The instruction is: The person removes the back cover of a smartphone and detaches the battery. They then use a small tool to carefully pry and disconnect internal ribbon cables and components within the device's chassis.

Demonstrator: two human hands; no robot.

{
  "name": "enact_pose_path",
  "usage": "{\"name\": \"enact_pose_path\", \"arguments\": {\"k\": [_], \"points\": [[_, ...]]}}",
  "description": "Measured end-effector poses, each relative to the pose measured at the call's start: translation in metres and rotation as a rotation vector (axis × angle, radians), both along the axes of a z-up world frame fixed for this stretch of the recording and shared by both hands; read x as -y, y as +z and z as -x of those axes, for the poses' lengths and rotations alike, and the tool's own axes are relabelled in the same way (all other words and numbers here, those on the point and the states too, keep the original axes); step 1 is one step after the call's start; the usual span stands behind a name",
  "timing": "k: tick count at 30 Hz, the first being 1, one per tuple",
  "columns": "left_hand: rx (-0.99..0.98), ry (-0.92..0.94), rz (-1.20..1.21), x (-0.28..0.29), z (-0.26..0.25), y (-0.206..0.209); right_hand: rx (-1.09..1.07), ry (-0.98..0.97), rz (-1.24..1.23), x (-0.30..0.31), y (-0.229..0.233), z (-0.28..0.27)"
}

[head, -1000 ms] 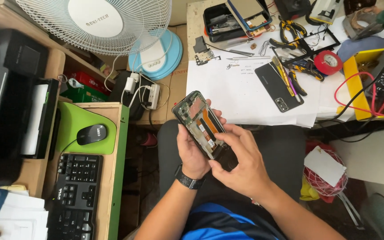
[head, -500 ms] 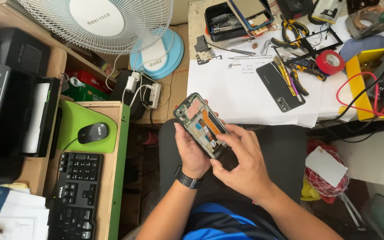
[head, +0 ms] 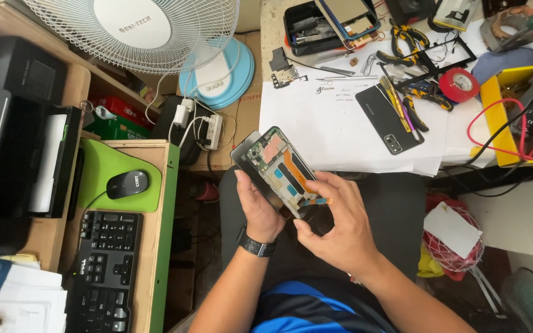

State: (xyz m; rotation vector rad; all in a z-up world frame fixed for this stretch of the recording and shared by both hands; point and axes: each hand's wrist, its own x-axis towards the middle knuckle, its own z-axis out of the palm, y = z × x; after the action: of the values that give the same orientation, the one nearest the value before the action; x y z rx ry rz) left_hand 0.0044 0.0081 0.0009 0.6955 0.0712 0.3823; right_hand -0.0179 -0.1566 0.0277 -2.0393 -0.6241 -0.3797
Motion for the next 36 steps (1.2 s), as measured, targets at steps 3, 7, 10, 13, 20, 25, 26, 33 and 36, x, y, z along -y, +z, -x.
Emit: {"name": "enact_pose_path", "arguments": {"k": [3, 7, 10, 13, 20, 25, 26, 33, 36], "points": [[0.025, -0.001, -0.019, -0.003, -0.001, 0.001, -0.021, 0.008, -0.002, 0.001, -0.002, 0.000], [0.020, -0.024, -0.030, -0.007, -0.002, -0.002, -0.029, -0.014, -0.019, 0.002, -0.005, 0.001], [0.016, -0.017, -0.024, -0.008, -0.002, 0.001, -0.004, -0.020, -0.016, 0.003, -0.008, 0.000], [0.014, -0.028, -0.008, -0.011, -0.004, 0.001, 0.000, -0.023, -0.017, 0.004, -0.007, 0.000], [-0.014, 0.049, -0.020, -0.016, -0.007, -0.004, -0.002, -0.034, -0.021, 0.004, -0.006, 0.000], [-0.008, -0.027, 0.031, -0.025, -0.007, -0.019, -0.001, -0.034, -0.019, 0.005, -0.004, 0.000], [-0.010, -0.066, 0.070, -0.027, -0.008, -0.021, -0.004, -0.031, -0.011, 0.005, -0.004, 0.000], [-0.043, -0.083, 0.133, -0.035, -0.007, -0.021, -0.001, -0.034, -0.026, 0.007, -0.002, 0.001], [-0.065, -0.043, 0.093, -0.036, -0.007, -0.024, -0.023, -0.049, -0.029, 0.008, 0.000, 0.001]]}}
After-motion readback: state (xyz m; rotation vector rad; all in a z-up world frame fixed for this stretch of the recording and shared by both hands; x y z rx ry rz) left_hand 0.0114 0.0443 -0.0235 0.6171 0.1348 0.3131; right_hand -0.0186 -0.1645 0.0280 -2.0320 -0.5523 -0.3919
